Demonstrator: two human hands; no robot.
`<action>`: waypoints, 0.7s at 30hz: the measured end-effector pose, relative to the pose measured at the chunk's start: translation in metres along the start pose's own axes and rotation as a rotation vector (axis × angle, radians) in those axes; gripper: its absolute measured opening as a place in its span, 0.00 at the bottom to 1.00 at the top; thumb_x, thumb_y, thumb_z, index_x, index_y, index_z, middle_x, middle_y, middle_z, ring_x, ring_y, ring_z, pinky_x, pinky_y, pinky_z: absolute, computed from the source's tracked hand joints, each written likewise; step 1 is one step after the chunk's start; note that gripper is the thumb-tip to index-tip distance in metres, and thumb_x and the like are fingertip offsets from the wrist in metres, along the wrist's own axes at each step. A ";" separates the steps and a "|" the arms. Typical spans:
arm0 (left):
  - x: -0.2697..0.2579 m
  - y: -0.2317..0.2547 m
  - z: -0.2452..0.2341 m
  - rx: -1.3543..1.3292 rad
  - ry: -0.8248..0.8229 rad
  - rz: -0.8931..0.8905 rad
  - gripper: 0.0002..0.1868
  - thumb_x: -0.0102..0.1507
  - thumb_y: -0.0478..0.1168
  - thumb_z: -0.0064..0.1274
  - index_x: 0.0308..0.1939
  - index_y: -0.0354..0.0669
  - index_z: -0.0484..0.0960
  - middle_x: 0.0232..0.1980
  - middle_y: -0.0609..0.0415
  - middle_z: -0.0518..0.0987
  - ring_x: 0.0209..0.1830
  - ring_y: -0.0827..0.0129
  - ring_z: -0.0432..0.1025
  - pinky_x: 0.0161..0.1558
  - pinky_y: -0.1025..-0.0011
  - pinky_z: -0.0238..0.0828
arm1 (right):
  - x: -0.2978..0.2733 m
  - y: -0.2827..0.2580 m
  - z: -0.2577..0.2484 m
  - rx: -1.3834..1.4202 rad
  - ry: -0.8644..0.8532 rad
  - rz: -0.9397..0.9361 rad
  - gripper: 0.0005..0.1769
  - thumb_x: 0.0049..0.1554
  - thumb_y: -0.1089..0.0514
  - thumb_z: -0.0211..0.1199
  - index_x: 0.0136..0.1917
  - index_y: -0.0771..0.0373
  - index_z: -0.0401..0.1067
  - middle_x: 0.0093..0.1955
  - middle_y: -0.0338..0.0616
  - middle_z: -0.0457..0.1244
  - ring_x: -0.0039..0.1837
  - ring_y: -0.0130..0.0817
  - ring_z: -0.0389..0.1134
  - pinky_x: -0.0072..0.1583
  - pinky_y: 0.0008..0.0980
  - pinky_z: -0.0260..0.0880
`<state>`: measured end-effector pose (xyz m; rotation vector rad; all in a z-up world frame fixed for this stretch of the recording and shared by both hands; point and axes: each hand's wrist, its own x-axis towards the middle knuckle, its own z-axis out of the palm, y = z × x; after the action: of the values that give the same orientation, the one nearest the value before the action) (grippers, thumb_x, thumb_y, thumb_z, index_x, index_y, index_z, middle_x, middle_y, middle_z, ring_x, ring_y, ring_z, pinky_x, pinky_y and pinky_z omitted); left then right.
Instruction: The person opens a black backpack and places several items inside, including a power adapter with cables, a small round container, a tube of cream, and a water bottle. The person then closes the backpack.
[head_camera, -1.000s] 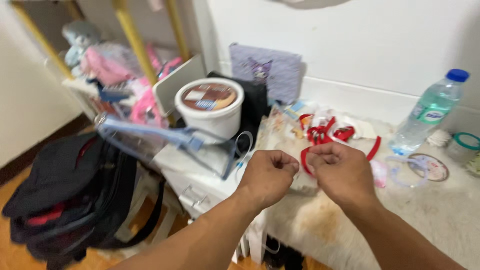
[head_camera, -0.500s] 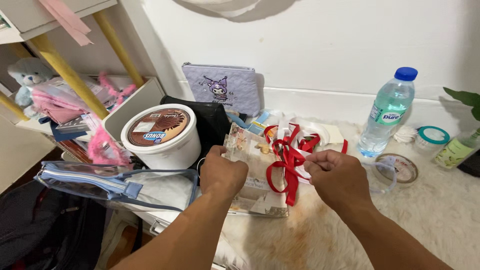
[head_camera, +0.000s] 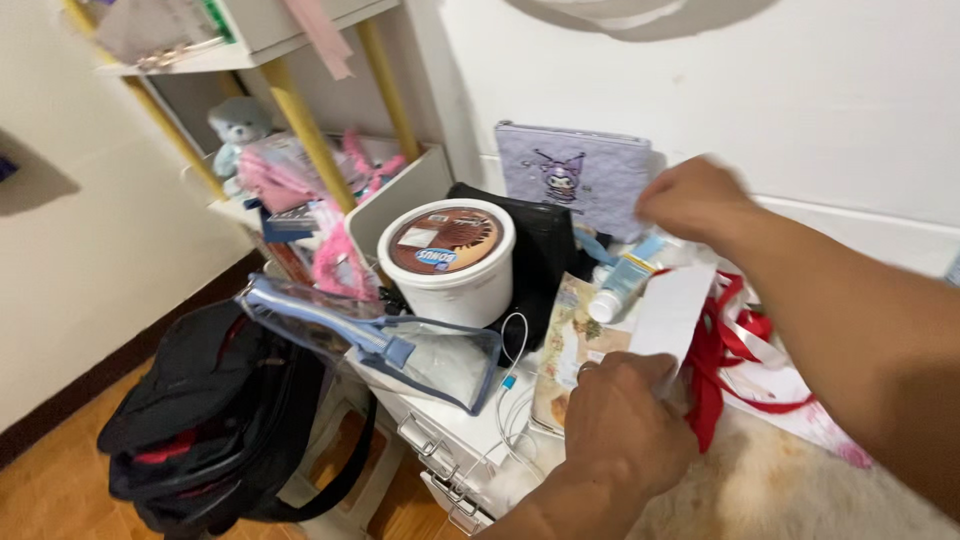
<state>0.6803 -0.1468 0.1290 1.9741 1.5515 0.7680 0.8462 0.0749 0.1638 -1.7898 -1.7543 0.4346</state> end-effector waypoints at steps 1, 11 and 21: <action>-0.001 0.000 -0.004 0.028 -0.029 -0.021 0.21 0.55 0.41 0.58 0.54 0.51 0.85 0.58 0.41 0.78 0.57 0.44 0.71 0.56 0.54 0.69 | 0.007 -0.011 0.015 -0.258 -0.225 -0.028 0.16 0.52 0.46 0.70 0.40 0.63 0.83 0.36 0.48 0.71 0.34 0.34 0.69 0.40 0.35 0.71; -0.004 -0.028 -0.019 0.165 0.003 0.201 0.33 0.43 0.40 0.65 0.55 0.53 0.85 0.60 0.35 0.75 0.53 0.39 0.72 0.53 0.53 0.71 | -0.011 -0.008 0.057 0.241 -0.624 0.550 0.19 0.51 0.51 0.65 0.47 0.69 0.75 0.38 0.55 0.68 0.35 0.39 0.68 0.36 0.33 0.70; 0.026 -0.024 -0.043 0.171 0.189 -0.294 0.27 0.52 0.39 0.60 0.57 0.42 0.80 0.58 0.41 0.77 0.59 0.45 0.72 0.57 0.54 0.69 | -0.127 -0.003 -0.038 1.209 -0.272 0.419 0.28 0.52 0.60 0.44 0.65 0.67 0.65 0.52 0.55 0.69 0.52 0.43 0.72 0.53 0.44 0.74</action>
<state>0.6385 -0.1139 0.1454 1.7692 2.0241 0.7360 0.8567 -0.0572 0.1732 -1.1525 -0.8172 1.5565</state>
